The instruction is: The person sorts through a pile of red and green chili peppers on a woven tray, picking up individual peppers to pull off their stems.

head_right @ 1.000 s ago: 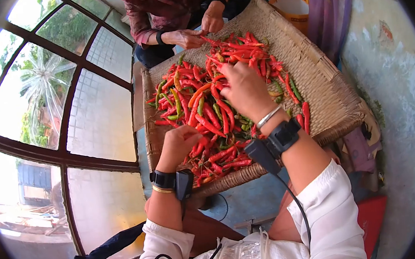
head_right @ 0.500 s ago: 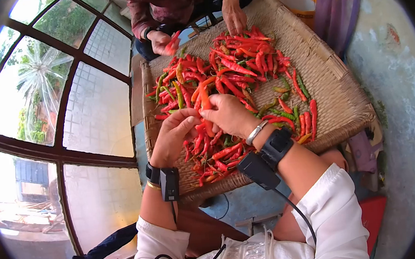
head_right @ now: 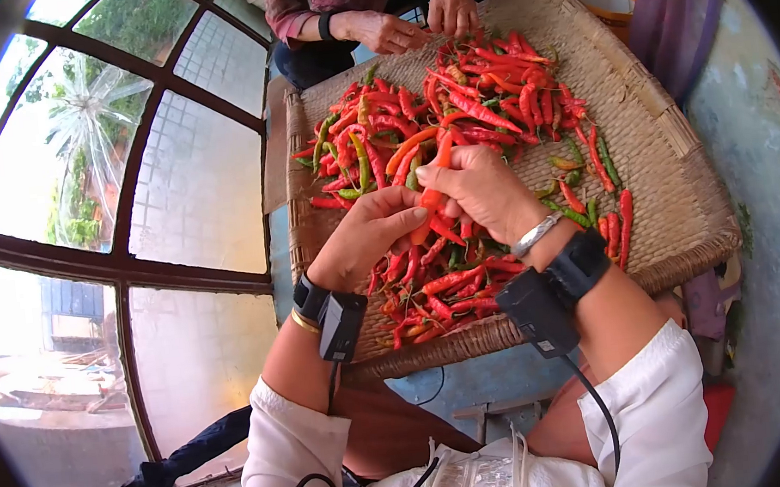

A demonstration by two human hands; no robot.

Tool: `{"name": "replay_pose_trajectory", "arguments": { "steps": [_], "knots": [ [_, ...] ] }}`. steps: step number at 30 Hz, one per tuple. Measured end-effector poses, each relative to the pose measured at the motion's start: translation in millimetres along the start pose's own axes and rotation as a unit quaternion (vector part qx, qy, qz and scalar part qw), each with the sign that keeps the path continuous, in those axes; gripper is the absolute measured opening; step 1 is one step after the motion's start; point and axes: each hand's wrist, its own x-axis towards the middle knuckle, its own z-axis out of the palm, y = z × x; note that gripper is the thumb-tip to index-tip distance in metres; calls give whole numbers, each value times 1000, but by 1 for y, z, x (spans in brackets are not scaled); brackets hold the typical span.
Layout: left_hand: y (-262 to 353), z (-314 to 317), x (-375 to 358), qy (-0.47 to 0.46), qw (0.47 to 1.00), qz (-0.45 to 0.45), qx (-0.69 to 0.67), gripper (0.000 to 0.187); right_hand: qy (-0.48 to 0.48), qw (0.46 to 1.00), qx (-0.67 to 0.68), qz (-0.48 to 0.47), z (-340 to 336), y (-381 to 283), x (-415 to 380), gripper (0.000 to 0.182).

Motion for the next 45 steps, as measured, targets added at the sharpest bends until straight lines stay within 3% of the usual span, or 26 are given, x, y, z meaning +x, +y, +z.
{"name": "replay_pose_trajectory", "arguments": {
  "steps": [11, 14, 16, 18, 20, 22, 23, 26, 28, 29, 31, 35, 40, 41, 42, 43, 44, 45],
  "knots": [
    [-20, -6, 11, 27, 998, 48, -34, 13, -1, 999, -49, 2, -16, -16, 10, 17],
    [-22, -10, 10, 65, 997, 43, -24, 14, 57, 997, -20, -47, -29, -22, 13, 20],
    [-25, -14, 11, 95, 995, 22, -7, 12, 119, 983, 84, -113, -36, -26, 17, 22],
    [-28, -16, 11, 119, 993, 26, -3, 10, 171, 979, 100, -42, -39, -25, 18, 25],
    [-27, -16, 13, 141, 990, 28, 2, 9, 129, 990, 64, -1, -25, -12, 12, 26],
    [-25, -15, 15, 166, 979, 36, -112, 7, 13, 999, -44, 8, 5, -8, 0, 31],
    [-28, -15, 19, 169, 978, 35, -113, 7, -20, 993, -115, -17, 19, -4, -5, 28],
    [-40, -18, 26, 153, 966, 80, -192, 8, -43, 900, -322, -292, 51, 10, -23, 20],
    [-43, -20, 24, 107, 972, 94, -188, 7, -44, 872, -350, -340, 61, 12, -36, 22],
    [-45, -20, 26, 125, 979, 74, -139, 9, -44, 872, -350, -340, 64, 14, -39, 22],
    [-39, -17, 24, 145, 981, 58, -113, 9, -42, 769, -403, -494, 67, 15, -44, 26],
    [-36, -18, 23, 194, 975, 90, -58, 13, -100, 714, -435, -539, 70, 21, -63, 27],
    [-35, -25, 25, 276, 952, 130, 26, 14, -77, 782, -402, -469, 71, 25, -68, 28],
    [-36, -26, 26, 276, 952, 130, 27, 14, -62, 906, -282, -309, 75, 30, -73, 28],
    [-35, -27, 24, 302, 939, 154, 63, 13, -44, 980, -146, -131, 78, 37, -76, 28],
    [-35, -28, 23, 327, 923, 178, 99, 13, -46, 994, -49, -90, 81, 46, -76, 28],
    [-35, -29, 23, 328, 923, 177, 99, 13, -47, 994, -49, -89, 80, 47, -77, 28],
    [-34, -30, 22, 356, 897, 200, 169, 12, -87, 995, -32, -24, 80, 46, -79, 28]
  ]
}}
